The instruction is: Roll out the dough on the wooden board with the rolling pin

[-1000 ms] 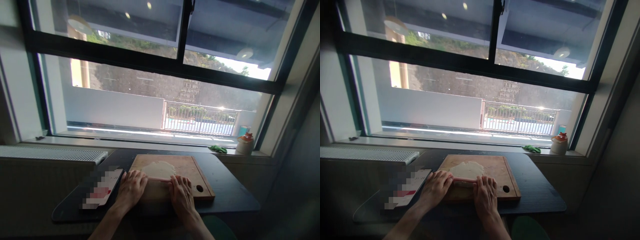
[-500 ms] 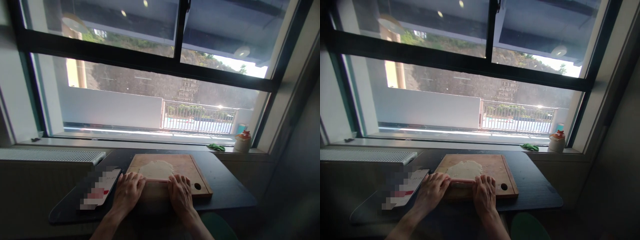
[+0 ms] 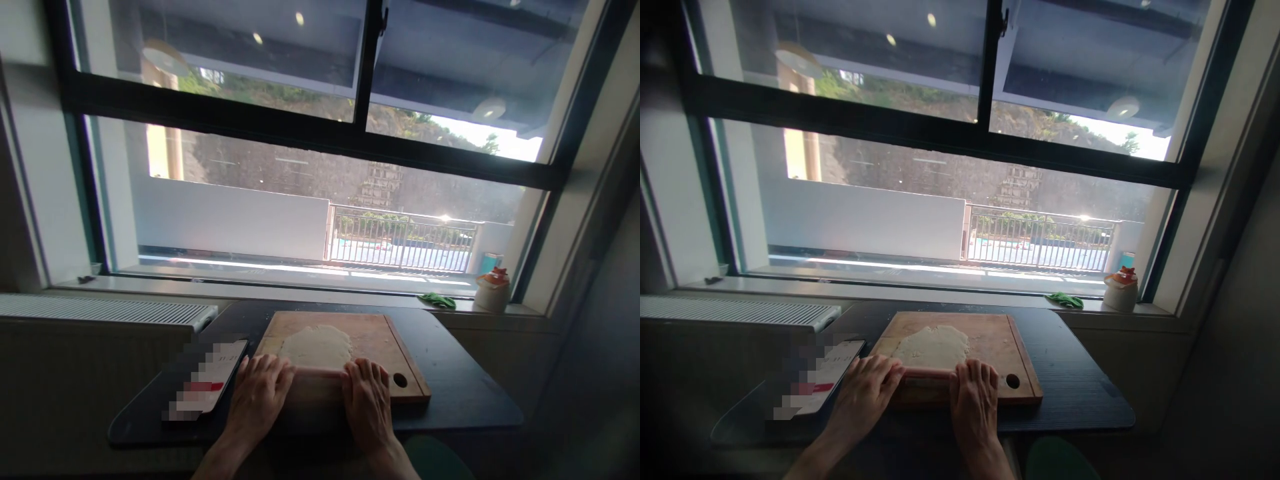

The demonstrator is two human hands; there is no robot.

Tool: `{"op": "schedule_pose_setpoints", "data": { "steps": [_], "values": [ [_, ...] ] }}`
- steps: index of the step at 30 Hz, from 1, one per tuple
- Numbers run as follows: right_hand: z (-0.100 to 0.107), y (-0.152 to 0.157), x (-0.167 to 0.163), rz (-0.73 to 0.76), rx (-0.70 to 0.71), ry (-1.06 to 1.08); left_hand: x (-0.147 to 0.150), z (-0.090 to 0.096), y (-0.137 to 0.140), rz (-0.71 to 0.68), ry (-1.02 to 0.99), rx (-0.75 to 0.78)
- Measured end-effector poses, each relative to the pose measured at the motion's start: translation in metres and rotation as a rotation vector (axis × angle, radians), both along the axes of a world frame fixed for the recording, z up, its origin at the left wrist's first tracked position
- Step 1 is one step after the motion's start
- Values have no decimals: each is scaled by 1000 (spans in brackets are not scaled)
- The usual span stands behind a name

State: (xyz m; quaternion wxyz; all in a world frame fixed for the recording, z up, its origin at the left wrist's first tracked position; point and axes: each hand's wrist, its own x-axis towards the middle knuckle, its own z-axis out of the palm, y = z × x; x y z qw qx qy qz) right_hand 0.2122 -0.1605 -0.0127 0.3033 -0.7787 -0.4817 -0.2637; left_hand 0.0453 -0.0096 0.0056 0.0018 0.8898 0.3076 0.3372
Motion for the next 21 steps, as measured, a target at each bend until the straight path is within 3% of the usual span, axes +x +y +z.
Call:
{"op": "schedule_pose_setpoints", "data": {
  "steps": [4, 10, 13, 18, 21],
  "values": [
    [-11, -5, -1, 21, 39, -45, -7, -7, -8, -6, -16, 17],
    [17, 21, 19, -98, -87, -14, 22, 14, 11, 93, 29, 22],
    [21, 28, 24, -103, -95, 0, 28, 14, 17, 72, 24, 22],
    [1, 8, 13, -29, -64, -29, 2, -4, 1, 9, 0, -6],
    [3, 8, 14, -19, -100, -6, -9, -4, -10, 9, 3, -17]
  ]
}}
